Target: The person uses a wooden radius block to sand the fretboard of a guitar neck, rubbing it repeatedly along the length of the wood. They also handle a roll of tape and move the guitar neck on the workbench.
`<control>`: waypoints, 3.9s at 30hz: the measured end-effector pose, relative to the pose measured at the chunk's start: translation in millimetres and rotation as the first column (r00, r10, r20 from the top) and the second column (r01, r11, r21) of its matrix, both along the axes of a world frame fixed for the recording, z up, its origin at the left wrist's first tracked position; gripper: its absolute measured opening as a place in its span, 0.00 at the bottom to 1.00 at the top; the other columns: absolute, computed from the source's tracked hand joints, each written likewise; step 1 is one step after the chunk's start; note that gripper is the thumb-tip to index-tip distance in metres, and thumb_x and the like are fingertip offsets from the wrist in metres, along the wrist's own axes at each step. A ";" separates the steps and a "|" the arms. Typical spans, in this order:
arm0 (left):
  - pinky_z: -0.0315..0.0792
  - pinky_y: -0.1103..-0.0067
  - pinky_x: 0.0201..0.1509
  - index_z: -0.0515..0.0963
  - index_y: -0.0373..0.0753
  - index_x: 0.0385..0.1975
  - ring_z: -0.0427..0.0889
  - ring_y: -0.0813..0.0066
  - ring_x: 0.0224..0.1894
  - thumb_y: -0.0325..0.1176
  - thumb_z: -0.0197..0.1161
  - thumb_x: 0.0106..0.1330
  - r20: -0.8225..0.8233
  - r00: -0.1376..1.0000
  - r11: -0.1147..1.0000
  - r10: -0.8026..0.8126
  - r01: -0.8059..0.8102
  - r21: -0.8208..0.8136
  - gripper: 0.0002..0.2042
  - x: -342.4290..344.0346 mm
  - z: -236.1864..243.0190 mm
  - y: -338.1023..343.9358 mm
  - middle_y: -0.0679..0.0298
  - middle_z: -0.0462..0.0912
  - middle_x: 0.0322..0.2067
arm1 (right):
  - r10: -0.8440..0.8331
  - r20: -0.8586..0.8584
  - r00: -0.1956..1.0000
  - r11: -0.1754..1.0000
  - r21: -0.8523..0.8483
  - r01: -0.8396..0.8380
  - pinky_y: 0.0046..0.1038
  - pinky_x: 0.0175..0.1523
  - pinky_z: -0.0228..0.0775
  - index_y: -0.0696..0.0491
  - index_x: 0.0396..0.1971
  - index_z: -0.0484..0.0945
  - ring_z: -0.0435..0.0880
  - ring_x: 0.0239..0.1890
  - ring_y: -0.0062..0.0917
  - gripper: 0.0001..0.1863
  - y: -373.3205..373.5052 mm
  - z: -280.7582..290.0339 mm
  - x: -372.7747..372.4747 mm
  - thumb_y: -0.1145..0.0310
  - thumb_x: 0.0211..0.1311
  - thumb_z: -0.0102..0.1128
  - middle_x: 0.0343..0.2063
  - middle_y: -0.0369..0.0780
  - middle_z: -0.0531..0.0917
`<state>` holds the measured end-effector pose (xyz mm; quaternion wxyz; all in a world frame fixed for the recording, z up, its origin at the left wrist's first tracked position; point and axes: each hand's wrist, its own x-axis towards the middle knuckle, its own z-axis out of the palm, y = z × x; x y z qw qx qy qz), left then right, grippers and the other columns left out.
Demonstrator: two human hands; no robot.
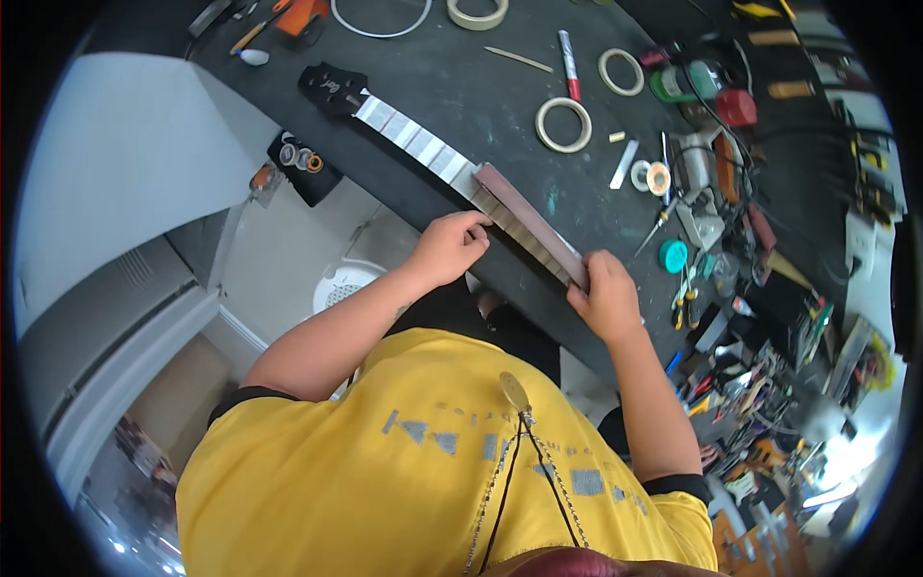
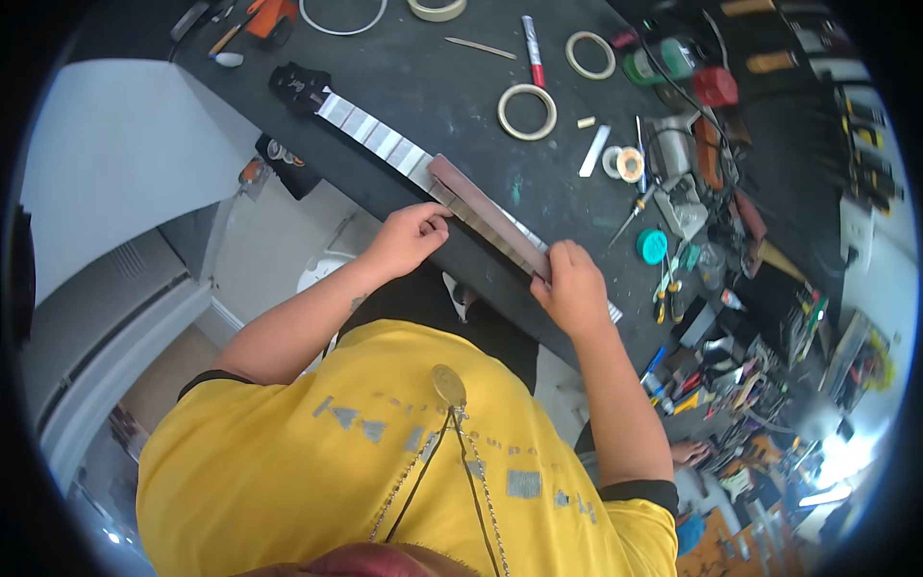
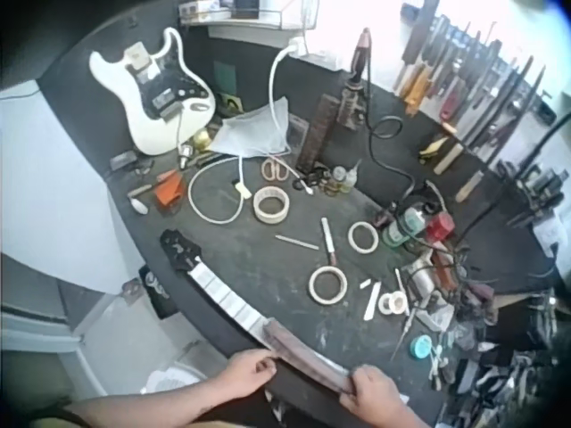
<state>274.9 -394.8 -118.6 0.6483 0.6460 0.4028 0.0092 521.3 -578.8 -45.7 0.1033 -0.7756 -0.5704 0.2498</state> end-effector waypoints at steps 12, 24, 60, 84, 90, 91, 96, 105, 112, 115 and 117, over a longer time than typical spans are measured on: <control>0.63 0.55 0.75 0.69 0.43 0.73 0.70 0.45 0.70 0.29 0.66 0.60 0.118 0.719 0.138 0.685 -0.287 0.948 0.36 -45.1 -57.5 136.1 0.48 0.67 0.72 | 0.448 -0.189 0.874 0.887 0.218 -0.407 0.45 0.68 0.75 0.52 0.80 0.56 0.79 0.64 0.54 0.45 117.8 -15.6 -29.4 0.83 0.61 0.60 0.66 0.53 0.75; 0.57 0.57 0.77 0.66 0.51 0.76 0.68 0.56 0.74 0.39 0.73 0.59 -0.024 0.677 0.179 0.736 -0.160 0.971 0.41 -30.2 -65.8 139.6 0.53 0.71 0.71 | 0.550 -0.214 0.807 0.808 0.380 -0.450 0.48 0.62 0.76 0.49 0.81 0.56 0.81 0.59 0.59 0.43 255.6 -37.6 -75.6 0.81 0.66 0.57 0.60 0.59 0.80; 0.59 0.58 0.78 0.53 0.34 0.79 0.69 0.50 0.73 0.36 0.73 0.58 0.060 0.605 0.162 0.794 -0.306 0.938 0.49 -42.2 -55.1 129.5 0.44 0.73 0.68 | 0.578 -0.158 0.800 0.798 0.316 -0.514 0.43 0.77 0.65 0.56 0.81 0.55 0.67 0.76 0.53 0.43 151.8 -37.9 -24.8 0.86 0.64 0.53 0.74 0.59 0.66; 0.54 0.61 0.84 0.48 0.27 0.79 0.56 0.44 0.80 0.37 0.76 0.56 0.083 0.579 0.207 0.811 -0.417 0.885 0.54 -24.3 -66.4 133.1 0.40 0.57 0.77 | 0.607 -0.057 0.793 0.732 0.428 -0.530 0.54 0.74 0.65 0.56 0.78 0.57 0.64 0.75 0.60 0.38 304.1 -53.7 -106.0 0.77 0.68 0.54 0.73 0.59 0.68; 0.54 0.61 0.84 0.46 0.30 0.80 0.56 0.45 0.80 0.39 0.77 0.55 0.039 0.528 0.225 0.848 -0.427 0.876 0.56 -31.9 -56.9 131.8 0.42 0.56 0.78 | 0.512 -0.162 0.844 0.859 0.134 -0.495 0.69 0.77 0.50 0.46 0.84 0.50 0.54 0.81 0.61 0.47 116.5 -36.4 -30.7 0.83 0.66 0.56 0.81 0.53 0.58; 0.53 0.61 0.84 0.46 0.30 0.80 0.56 0.45 0.80 0.40 0.77 0.55 0.040 0.531 0.231 0.846 -0.434 0.871 0.57 -33.5 -53.1 133.2 0.42 0.55 0.78 | 0.545 -0.144 0.826 0.834 0.198 -0.515 0.69 0.76 0.51 0.47 0.83 0.51 0.54 0.81 0.62 0.46 129.1 -42.3 -32.6 0.81 0.67 0.56 0.80 0.53 0.58; 0.53 0.61 0.84 0.45 0.30 0.81 0.55 0.45 0.81 0.40 0.77 0.56 0.060 0.577 0.241 0.814 -0.430 0.870 0.57 -20.7 -58.6 136.2 0.41 0.55 0.78 | 0.614 -0.134 0.778 0.771 0.310 -0.556 0.72 0.72 0.58 0.47 0.82 0.52 0.59 0.77 0.66 0.41 305.7 -49.4 -106.8 0.73 0.72 0.55 0.77 0.55 0.63; 0.53 0.61 0.84 0.44 0.31 0.81 0.56 0.44 0.80 0.38 0.78 0.54 0.090 0.533 0.220 0.841 -0.489 0.844 0.59 -37.1 -56.7 129.4 0.41 0.55 0.78 | 0.558 -0.103 0.823 0.823 0.192 -0.534 0.72 0.75 0.50 0.46 0.84 0.49 0.52 0.80 0.67 0.47 133.9 -42.7 -45.1 0.82 0.66 0.54 0.80 0.53 0.58; 0.54 0.60 0.84 0.46 0.29 0.80 0.56 0.42 0.80 0.37 0.79 0.55 0.206 0.609 0.093 0.766 -0.422 0.902 0.57 -34.6 -81.4 139.9 0.39 0.57 0.77 | 0.562 0.116 0.819 0.692 0.476 -0.542 0.48 0.75 0.65 0.63 0.78 0.54 0.67 0.73 0.62 0.39 315.5 -54.5 -141.9 0.77 0.67 0.52 0.70 0.63 0.70; 0.53 0.60 0.84 0.46 0.28 0.80 0.56 0.42 0.80 0.38 0.79 0.55 0.151 0.596 0.164 0.789 -0.441 0.882 0.57 -35.2 -73.7 134.0 0.39 0.57 0.77 | 0.624 -0.101 0.775 0.736 0.409 -0.539 0.72 0.72 0.56 0.46 0.83 0.50 0.59 0.76 0.69 0.44 277.0 -54.6 -118.6 0.80 0.68 0.55 0.77 0.51 0.64; 0.55 0.60 0.83 0.46 0.29 0.80 0.57 0.43 0.80 0.39 0.79 0.54 0.097 0.544 0.192 0.834 -0.451 0.872 0.57 -45.3 -61.8 126.4 0.39 0.57 0.77 | 0.570 -0.184 0.801 0.802 0.338 -0.493 0.67 0.76 0.55 0.46 0.83 0.50 0.59 0.77 0.67 0.45 199.6 -47.1 -89.0 0.81 0.67 0.55 0.78 0.51 0.63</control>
